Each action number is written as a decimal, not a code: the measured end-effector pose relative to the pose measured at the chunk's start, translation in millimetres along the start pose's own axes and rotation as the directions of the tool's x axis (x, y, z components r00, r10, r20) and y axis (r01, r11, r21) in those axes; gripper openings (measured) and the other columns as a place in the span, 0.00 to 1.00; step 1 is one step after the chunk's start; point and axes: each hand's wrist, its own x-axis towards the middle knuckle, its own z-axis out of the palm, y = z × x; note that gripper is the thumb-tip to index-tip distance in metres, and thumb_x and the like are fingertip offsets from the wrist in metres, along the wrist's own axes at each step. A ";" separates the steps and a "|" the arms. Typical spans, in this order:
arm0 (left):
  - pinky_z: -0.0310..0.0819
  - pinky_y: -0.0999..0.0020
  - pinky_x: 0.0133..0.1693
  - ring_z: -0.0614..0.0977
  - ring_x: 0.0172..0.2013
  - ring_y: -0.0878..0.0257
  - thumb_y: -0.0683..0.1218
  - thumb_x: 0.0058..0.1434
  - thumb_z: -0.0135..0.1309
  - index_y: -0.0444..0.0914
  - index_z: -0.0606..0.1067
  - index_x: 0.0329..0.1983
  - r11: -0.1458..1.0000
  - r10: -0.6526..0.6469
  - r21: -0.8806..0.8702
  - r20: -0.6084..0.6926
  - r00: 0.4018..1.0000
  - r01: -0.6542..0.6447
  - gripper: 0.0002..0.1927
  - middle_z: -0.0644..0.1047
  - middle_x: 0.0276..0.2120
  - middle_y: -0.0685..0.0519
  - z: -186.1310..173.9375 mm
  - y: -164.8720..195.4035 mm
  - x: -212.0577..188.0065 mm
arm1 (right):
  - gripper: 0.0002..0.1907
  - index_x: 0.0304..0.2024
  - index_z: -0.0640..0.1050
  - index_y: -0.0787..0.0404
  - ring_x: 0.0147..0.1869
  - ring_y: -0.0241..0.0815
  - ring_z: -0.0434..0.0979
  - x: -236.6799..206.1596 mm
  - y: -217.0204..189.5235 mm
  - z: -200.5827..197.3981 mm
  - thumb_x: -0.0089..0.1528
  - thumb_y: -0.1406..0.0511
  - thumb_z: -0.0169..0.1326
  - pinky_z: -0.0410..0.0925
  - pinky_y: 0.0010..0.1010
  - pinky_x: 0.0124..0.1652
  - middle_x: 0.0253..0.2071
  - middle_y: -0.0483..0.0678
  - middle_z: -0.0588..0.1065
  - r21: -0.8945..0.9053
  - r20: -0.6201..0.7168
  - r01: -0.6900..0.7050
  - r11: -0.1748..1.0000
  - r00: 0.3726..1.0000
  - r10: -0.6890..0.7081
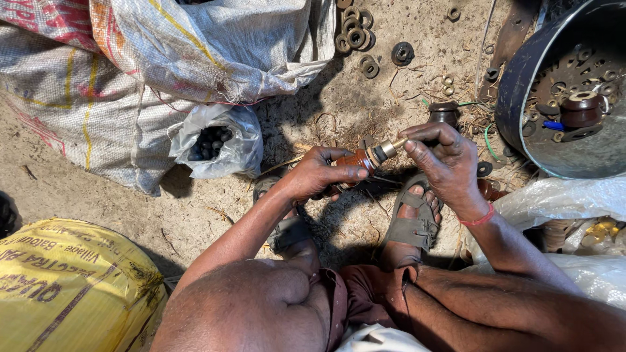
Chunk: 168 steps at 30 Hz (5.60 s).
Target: The person sits on the ground and assembles small metal fittings, picking up washers and rings one at a time and pressing them onto brass fittings. They place finished assemblies into a metal bucket and sort loose parts on the ground.
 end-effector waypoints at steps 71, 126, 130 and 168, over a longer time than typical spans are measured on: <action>0.80 0.63 0.46 0.87 0.39 0.60 0.65 0.45 0.69 0.35 0.80 0.55 0.752 0.320 0.633 -0.109 0.941 -0.183 0.40 0.85 0.38 0.45 6.3 14.8 -16.6 | 0.15 0.49 0.79 0.65 0.34 0.33 0.78 3.2 -19.6 -5.4 0.67 0.60 0.55 0.74 0.24 0.30 0.34 0.46 0.79 -0.384 0.207 0.092 0.919 0.978 -0.011; 0.81 0.64 0.45 0.87 0.41 0.63 0.53 0.46 0.73 0.32 0.80 0.52 0.685 0.386 0.703 -0.128 0.914 -0.190 0.33 0.86 0.40 0.46 20.7 12.8 -18.5 | 0.19 0.47 0.85 0.61 0.30 0.39 0.79 -8.6 -16.2 -7.1 0.66 0.53 0.60 0.73 0.32 0.32 0.28 0.49 0.81 -0.325 0.074 -0.348 0.879 0.918 0.390; 0.81 0.64 0.45 0.87 0.40 0.62 0.53 0.45 0.73 0.33 0.80 0.52 0.713 0.348 0.683 -0.147 0.926 -0.160 0.33 0.86 0.39 0.46 20.5 10.8 -17.1 | 0.23 0.55 0.79 0.62 0.38 0.37 0.80 -8.8 -12.8 -7.4 0.64 0.55 0.62 0.75 0.30 0.37 0.39 0.48 0.80 -0.280 0.149 0.124 0.952 0.985 -0.085; 0.83 0.60 0.43 0.86 0.41 0.57 0.59 0.61 0.61 0.50 0.78 0.61 -0.551 0.267 0.833 0.242 0.933 -0.058 0.26 0.74 0.65 0.52 172.2 272.0 -42.7 | 0.13 0.49 0.71 0.64 0.24 0.35 0.71 -151.8 -28.4 -363.1 0.71 0.64 0.61 0.65 0.29 0.21 0.35 0.48 0.76 -0.107 -0.987 0.202 0.974 0.098 -0.129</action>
